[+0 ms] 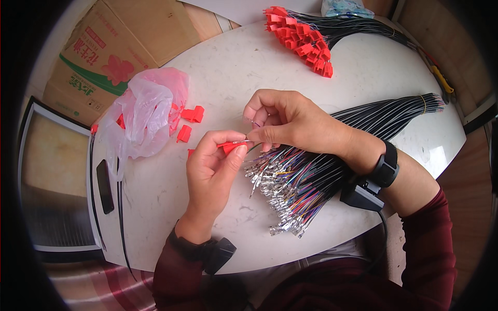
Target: The person is manually inserting small electrical wires into red plastic connectors to assemble wire harnesses.
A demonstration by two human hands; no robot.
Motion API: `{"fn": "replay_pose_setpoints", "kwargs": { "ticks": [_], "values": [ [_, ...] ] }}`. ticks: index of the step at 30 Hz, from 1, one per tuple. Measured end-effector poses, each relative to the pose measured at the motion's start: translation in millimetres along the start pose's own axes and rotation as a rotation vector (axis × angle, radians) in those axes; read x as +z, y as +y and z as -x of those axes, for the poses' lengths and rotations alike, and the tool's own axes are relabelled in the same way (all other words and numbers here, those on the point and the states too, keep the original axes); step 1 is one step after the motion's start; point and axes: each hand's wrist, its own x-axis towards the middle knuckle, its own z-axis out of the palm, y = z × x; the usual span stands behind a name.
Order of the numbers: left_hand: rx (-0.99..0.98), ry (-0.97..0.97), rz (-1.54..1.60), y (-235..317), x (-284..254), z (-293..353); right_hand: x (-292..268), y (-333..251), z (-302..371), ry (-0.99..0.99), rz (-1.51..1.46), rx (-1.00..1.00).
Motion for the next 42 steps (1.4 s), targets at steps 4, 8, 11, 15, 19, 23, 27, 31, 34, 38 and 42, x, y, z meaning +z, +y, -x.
{"fn": "replay_pose_setpoints", "kwargs": {
  "ticks": [4, 8, 11, 15, 19, 23, 27, 31, 34, 38, 42],
  "values": [
    [0.027, 0.001, -0.038, 1, -1, -1, 0, -1, 1, -0.073, 0.045, 0.012],
    [0.042, 0.009, -0.062, -4, -4, -1, 1, -5, 3, -0.069, 0.19, 0.006],
    [0.058, 0.022, -0.085, -2, -2, -2, 1, -7, 3, -0.075, 0.282, 0.005],
    [0.051, 0.044, -0.101, -2, -2, -2, 1, -2, 3, -0.067, 0.24, -0.001],
    [0.04, 0.053, -0.099, -2, -2, -1, 1, -2, 2, -0.079, 0.156, 0.045],
    [0.035, 0.028, -0.143, -4, -3, -2, 0, 6, 1, -0.005, 0.047, -0.03],
    [-0.026, 0.039, -0.06, -6, -2, -2, -2, 2, 1, 0.045, 0.079, 0.025],
    [-0.092, 0.038, -0.106, -12, -10, 0, -1, -2, 0, 0.028, 0.18, 0.023],
    [-0.104, 0.053, -0.216, -8, -8, -1, -1, 3, 1, 0.123, 0.21, 0.011],
    [-0.086, -0.002, -0.378, -4, -15, -3, -2, 5, 4, 0.125, 0.396, -0.14],
    [-0.101, 0.003, -0.296, -2, -13, -5, -3, -3, 6, 0.053, 0.489, -0.196]
  ]
}}
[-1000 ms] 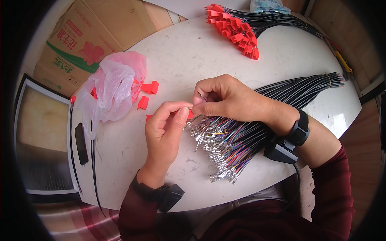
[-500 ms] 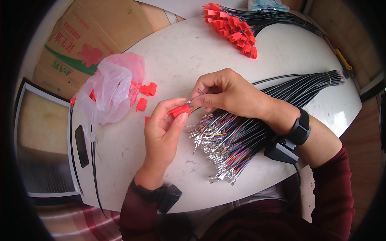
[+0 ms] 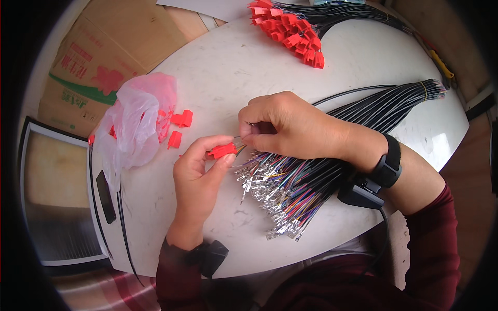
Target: The person is manually inserting small electrical wires into red plastic connectors to assemble wire harnesses.
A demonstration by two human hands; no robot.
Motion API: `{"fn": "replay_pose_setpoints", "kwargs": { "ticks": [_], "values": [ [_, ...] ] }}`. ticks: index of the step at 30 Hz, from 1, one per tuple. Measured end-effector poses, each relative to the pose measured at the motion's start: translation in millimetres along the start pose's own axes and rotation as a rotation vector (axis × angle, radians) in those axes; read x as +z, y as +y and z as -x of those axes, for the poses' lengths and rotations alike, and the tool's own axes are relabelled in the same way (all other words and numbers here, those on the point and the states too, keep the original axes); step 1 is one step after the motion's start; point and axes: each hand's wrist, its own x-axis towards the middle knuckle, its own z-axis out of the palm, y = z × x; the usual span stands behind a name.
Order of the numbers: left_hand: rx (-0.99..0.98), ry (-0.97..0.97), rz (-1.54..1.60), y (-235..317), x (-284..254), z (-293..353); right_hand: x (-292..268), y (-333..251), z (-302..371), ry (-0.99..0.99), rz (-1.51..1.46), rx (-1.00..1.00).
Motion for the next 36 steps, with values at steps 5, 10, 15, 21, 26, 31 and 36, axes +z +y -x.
{"fn": "replay_pose_setpoints", "kwargs": {
  "ticks": [5, 10, 15, 21, 26, 31, 36],
  "values": [
    [-0.035, -0.021, 0.117, -1, 0, -2, -7, -3, -1, -0.079, 0.133, -0.025],
    [-0.05, -0.053, 0.263, -2, 2, -5, -9, -3, 1, -0.058, 0.171, -0.108],
    [-0.046, -0.051, 0.271, -1, 2, -4, -5, -1, 0, -0.045, 0.15, -0.138],
    [0.014, -0.046, 0.146, 1, 5, -1, 0, 1, 1, -0.033, 0.189, -0.179],
    [0.059, -0.028, 0.038, 3, 6, -1, 6, 5, 2, 0.062, 0.182, -0.232],
    [0.069, -0.03, 0.027, -3, 4, -1, 2, 1, 1, -0.024, 0.165, -0.085],
    [0.062, -0.017, 0.037, -1, 4, 0, 1, 0, 1, -0.039, 0.159, -0.069]
  ]
}}
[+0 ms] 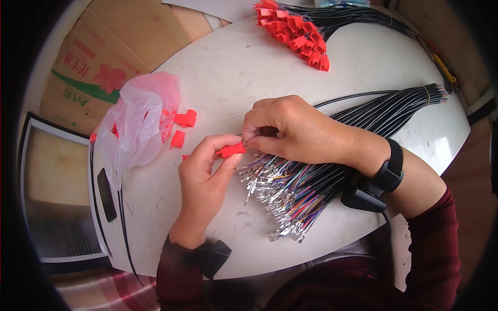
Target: The person is manually inserting small electrical wires into red plastic connectors to assemble wire harnesses.
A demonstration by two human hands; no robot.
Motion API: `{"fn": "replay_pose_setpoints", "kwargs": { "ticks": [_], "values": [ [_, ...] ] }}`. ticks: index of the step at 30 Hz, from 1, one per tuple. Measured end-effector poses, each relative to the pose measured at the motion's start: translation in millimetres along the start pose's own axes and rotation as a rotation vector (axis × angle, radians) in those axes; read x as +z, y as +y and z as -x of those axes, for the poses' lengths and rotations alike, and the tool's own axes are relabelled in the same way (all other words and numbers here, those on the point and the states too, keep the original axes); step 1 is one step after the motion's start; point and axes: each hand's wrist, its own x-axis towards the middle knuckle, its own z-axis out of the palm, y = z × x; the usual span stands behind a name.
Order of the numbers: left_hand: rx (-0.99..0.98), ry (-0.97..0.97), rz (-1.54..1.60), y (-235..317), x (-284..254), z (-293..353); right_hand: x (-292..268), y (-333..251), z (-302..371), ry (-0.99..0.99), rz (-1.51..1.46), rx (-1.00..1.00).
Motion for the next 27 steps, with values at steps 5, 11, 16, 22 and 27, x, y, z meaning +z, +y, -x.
{"fn": "replay_pose_setpoints", "kwargs": {
  "ticks": [5, 11, 16, 22, 27],
  "values": [
    [0.009, 0.004, -0.019, -1, 0, 0, 2, 1, 1, 0.039, 0.06, -0.119],
    [0.007, -0.044, -0.03, 3, -3, 0, -7, -3, -1, -0.036, 0.028, -0.095],
    [0.011, -0.071, -0.016, 4, -4, 1, -10, -6, -1, -0.108, -0.166, 0.037],
    [0.011, -0.038, 0.037, 6, -2, 2, -3, -2, 0, -0.005, 0.006, -0.062],
    [0.04, -0.025, -0.021, 1, -3, 1, 2, -3, 2, 0.02, 0.03, -0.1]
  ]
}}
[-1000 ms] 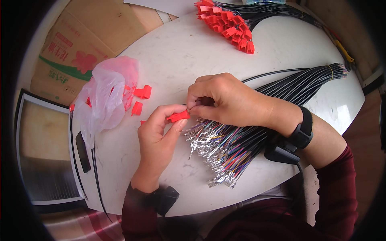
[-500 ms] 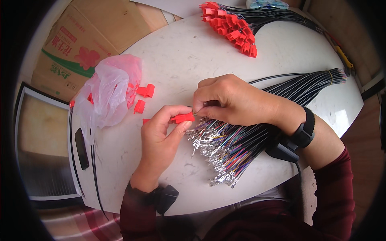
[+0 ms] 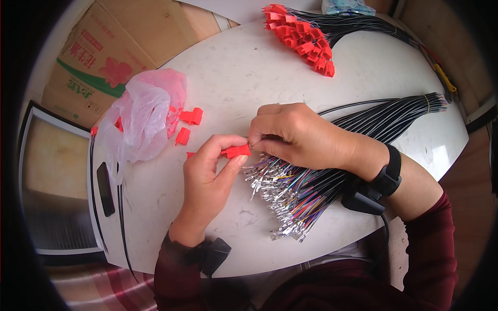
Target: The person is manually inserting small electrical wires into red plastic connectors to assemble wire harnesses.
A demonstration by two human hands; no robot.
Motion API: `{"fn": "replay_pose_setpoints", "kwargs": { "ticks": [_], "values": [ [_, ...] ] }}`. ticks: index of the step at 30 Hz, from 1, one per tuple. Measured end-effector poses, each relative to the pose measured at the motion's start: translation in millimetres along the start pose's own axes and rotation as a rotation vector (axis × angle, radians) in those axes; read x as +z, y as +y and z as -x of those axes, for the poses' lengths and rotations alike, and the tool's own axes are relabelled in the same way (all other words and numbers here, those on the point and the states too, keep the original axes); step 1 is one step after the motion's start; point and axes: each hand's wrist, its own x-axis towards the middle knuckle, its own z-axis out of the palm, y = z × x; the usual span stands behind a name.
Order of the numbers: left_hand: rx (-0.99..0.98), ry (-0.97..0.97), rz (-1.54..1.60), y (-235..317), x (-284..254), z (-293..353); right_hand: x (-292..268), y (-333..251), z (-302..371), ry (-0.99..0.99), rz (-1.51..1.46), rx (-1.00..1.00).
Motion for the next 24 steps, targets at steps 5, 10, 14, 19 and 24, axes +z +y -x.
{"fn": "replay_pose_setpoints", "kwargs": {
  "ticks": [5, 10, 14, 19, 24],
  "values": [
    [0.022, 0.021, -0.09, -1.8, -1.2, -0.3, -1.5, 1.1, -2.3, -0.013, 0.051, -0.035],
    [0.021, 0.004, -0.018, -4.0, -1.5, -0.1, -4.3, 0.4, -2.4, -0.054, -0.001, -0.037],
    [0.008, -0.006, 0.038, 1.0, -2.0, 0.0, -2.5, -1.5, -2.1, -0.012, -0.015, -0.077],
    [-0.003, -0.038, 0.087, 2.0, -0.3, -0.5, 1.1, -0.8, 0.4, 0.048, 0.015, -0.118],
    [0.0, 0.003, 0.07, 1.5, -2.2, 0.0, -3.9, -3.1, -2.9, -0.02, -0.046, 0.056]
  ]
}}
